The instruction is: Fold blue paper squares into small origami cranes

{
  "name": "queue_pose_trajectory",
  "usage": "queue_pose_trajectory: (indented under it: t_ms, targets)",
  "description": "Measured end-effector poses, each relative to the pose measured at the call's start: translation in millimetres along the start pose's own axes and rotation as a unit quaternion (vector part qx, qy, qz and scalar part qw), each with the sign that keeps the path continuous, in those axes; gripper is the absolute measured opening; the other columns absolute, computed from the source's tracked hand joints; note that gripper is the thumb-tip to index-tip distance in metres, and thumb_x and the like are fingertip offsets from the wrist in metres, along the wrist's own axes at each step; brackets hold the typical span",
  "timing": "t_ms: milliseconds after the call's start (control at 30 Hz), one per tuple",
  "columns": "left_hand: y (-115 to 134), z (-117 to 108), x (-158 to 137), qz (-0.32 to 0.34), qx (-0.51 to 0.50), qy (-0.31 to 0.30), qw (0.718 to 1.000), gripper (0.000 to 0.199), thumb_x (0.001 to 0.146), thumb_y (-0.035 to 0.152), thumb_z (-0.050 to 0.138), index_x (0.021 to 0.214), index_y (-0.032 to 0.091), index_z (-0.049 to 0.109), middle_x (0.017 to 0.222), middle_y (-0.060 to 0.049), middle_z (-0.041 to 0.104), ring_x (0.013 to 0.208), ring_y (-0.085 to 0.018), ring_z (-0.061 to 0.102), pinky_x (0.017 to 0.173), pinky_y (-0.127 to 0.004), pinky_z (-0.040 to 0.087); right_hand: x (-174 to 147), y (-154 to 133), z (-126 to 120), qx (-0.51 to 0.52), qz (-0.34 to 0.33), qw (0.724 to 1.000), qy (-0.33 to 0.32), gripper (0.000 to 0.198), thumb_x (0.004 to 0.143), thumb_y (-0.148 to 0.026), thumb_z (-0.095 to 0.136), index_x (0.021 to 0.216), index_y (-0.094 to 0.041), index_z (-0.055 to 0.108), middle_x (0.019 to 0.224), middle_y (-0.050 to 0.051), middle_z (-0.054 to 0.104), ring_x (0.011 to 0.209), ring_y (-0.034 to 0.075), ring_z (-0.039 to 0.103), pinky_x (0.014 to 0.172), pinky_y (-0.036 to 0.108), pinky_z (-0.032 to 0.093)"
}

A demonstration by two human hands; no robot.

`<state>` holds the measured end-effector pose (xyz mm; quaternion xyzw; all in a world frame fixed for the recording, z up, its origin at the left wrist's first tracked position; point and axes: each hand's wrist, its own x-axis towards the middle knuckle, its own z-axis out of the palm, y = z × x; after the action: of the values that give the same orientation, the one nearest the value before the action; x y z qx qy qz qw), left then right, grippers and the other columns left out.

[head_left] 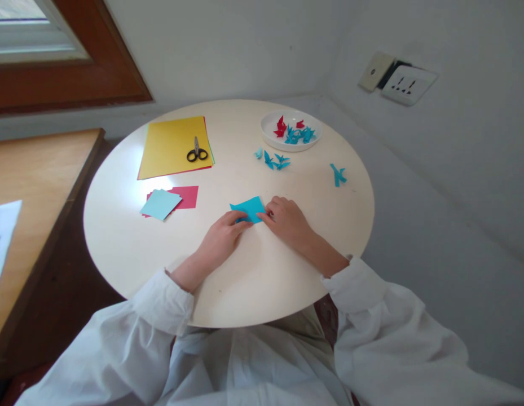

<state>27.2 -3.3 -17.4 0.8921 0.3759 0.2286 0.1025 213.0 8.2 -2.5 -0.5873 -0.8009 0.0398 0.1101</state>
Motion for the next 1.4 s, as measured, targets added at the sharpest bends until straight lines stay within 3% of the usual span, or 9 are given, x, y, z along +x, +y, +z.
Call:
queue_pose_trajectory:
  t_ms: [500, 667, 1067, 1400]
  targets:
    - [5.9, 1.1, -3.8, 0.004, 0.041, -0.005, 0.999, 0.033, 0.086, 0.01, 0.037, 0.111, 0.017, 0.058, 0.115, -0.011, 0.056, 0.106, -0.021, 0.055, 0.091, -0.039, 0.048, -0.7, -3.6, -6.2, -0.016, 0.011, 1.0, -0.015, 0.027, 0.089, -0.031, 0.045, 0.085, -0.012, 0.064, 0.087, 0.012, 0.063, 0.083, 0.022, 0.055, 0.071, 0.031, 0.036]
    - [7.9, -0.4, -4.1, 0.006, 0.05, -0.022, 0.999, 0.038, 0.086, 0.01, 0.038, 0.119, 0.017, 0.053, 0.115, -0.013, 0.055, 0.106, -0.023, 0.054, 0.092, -0.04, 0.047, 0.8, -1.6, -4.8, -0.006, 0.013, 1.0, -0.021, 0.026, 0.088, -0.033, 0.046, 0.08, -0.014, 0.064, 0.085, 0.009, 0.063, 0.079, 0.02, 0.056, 0.068, 0.03, 0.036]
    - [18.7, -3.3, -4.5, -0.001, 0.054, -0.034, 0.998, 0.039, 0.089, 0.025, 0.036, 0.126, 0.018, 0.049, 0.121, -0.015, 0.049, 0.112, -0.028, 0.048, 0.095, -0.048, 0.042, 1.6, 0.6, -1.6, 0.004, 0.017, 1.0, -0.01, 0.021, 0.086, -0.033, 0.051, 0.078, -0.016, 0.062, 0.085, 0.008, 0.063, 0.08, 0.019, 0.056, 0.067, 0.029, 0.037]
    - [19.7, -4.5, -3.0, -0.001, 0.081, -0.04, 0.996, 0.039, 0.091, 0.028, 0.033, 0.124, 0.016, 0.051, 0.119, -0.016, 0.051, 0.109, -0.028, 0.049, 0.093, -0.046, 0.042, -2.1, 10.7, -6.7, 0.215, 0.063, 0.974, 0.038, 0.027, 0.086, -0.021, 0.044, 0.06, -0.017, 0.051, 0.065, 0.001, 0.055, 0.062, 0.012, 0.05, 0.059, 0.024, 0.037]
